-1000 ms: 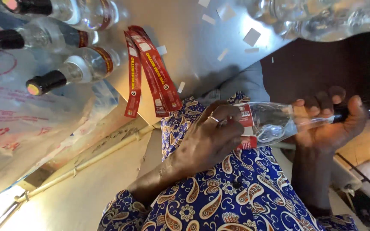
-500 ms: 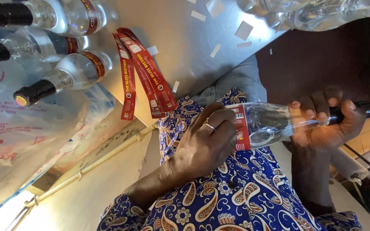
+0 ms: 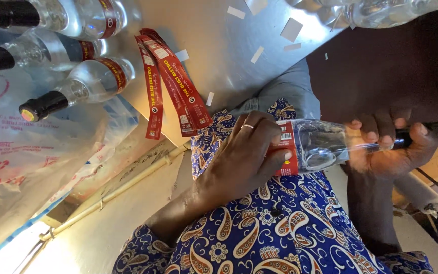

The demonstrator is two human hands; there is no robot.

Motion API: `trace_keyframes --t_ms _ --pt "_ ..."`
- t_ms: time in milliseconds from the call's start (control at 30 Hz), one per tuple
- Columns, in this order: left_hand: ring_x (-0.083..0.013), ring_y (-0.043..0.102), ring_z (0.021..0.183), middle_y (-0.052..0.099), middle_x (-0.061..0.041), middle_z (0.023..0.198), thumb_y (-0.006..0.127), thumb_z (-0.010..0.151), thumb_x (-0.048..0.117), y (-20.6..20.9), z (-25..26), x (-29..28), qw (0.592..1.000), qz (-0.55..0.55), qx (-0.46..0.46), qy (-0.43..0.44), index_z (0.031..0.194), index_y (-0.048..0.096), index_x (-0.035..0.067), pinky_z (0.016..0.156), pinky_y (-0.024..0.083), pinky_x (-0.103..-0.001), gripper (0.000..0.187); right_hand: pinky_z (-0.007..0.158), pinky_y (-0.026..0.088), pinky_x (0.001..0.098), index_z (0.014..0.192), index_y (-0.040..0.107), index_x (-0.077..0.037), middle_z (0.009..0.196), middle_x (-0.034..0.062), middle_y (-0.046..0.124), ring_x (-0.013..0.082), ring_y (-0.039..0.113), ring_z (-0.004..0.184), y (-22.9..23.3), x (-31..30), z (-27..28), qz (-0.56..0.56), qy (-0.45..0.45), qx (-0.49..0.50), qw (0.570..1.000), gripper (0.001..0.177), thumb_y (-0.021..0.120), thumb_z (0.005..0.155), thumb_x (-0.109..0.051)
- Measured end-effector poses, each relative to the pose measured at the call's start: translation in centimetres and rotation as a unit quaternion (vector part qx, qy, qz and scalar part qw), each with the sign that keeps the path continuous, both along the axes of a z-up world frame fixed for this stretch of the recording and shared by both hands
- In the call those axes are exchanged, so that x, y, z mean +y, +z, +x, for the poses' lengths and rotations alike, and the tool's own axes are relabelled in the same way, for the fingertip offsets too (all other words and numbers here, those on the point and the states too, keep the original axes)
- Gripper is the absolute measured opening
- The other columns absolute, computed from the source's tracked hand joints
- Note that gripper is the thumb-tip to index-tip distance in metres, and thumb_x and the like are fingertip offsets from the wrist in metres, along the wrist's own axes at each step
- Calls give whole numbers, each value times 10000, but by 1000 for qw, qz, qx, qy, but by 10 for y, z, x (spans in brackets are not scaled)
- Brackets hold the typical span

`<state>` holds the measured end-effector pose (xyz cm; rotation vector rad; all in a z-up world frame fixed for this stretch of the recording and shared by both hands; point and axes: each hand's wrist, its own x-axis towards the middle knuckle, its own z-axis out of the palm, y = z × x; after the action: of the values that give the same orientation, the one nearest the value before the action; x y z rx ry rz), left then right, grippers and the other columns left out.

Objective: Manually applying adhesive labels to clear plastic bottles

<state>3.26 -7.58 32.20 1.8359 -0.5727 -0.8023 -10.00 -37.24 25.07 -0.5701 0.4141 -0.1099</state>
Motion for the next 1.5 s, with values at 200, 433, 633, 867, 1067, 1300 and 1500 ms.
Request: trace_keyframes --t_ms 200,433,633,867,1067,1300,1500 --pt "-322 548 949 568 -121 1001 651 1083 151 -10 12 -7 997 -3 -80 11 982 482 112 833 465 -482 201 1141 549 403 1209 753 -129 841 -15 694 180 699 947 6 4 4 3 33 -45 998 255 610 1139 -329" --pt "-231 507 843 528 -19 877 635 977 623 -7 20 -7 999 -37 -11 -28 945 482 158 781 387 -418 491 1094 540 363 1171 755 -172 875 -60 733 126 709 926 9 -2 8 -26 56 -60 996 229 641 1147 -369" --pt "-262 530 774 539 -61 837 424 1042 684 -7 11 -17 996 42 -79 7 943 508 133 736 443 -458 566 1126 565 398 1108 734 -161 817 -57 680 135 697 854 8 -2 4 -8 20 -18 1000 203 670 1106 -354" --pt "-237 782 805 694 -140 1146 612 947 637 -4 23 11 980 6 194 -37 1104 455 168 506 521 -295 519 1142 570 405 1155 739 -182 859 -75 725 121 737 937 4 -13 -3 -44 51 -40 997 231 673 1138 -404" --pt "-369 750 1294 571 -157 1325 670 942 603 -26 26 30 951 -93 287 -62 1199 471 146 637 596 -292 561 1097 569 384 1151 776 -159 848 -49 743 135 715 910 16 -2 12 -23 50 -46 997 228 661 1125 -354" --pt "-269 620 1150 529 -116 1256 705 751 720 -45 31 27 958 -89 267 -63 1256 451 141 838 616 -356 808 1106 509 316 1217 723 -235 871 -145 724 51 698 913 34 -14 38 -118 100 -95 983 193 648 1180 -409" --pt "-296 754 1061 710 -124 1260 778 891 586 -119 28 55 935 -204 289 25 1227 557 164 751 685 -324 583 1207 549 433 1246 685 -256 923 -106 688 142 716 987 37 7 98 -211 160 -59 962 164 624 1229 -408"
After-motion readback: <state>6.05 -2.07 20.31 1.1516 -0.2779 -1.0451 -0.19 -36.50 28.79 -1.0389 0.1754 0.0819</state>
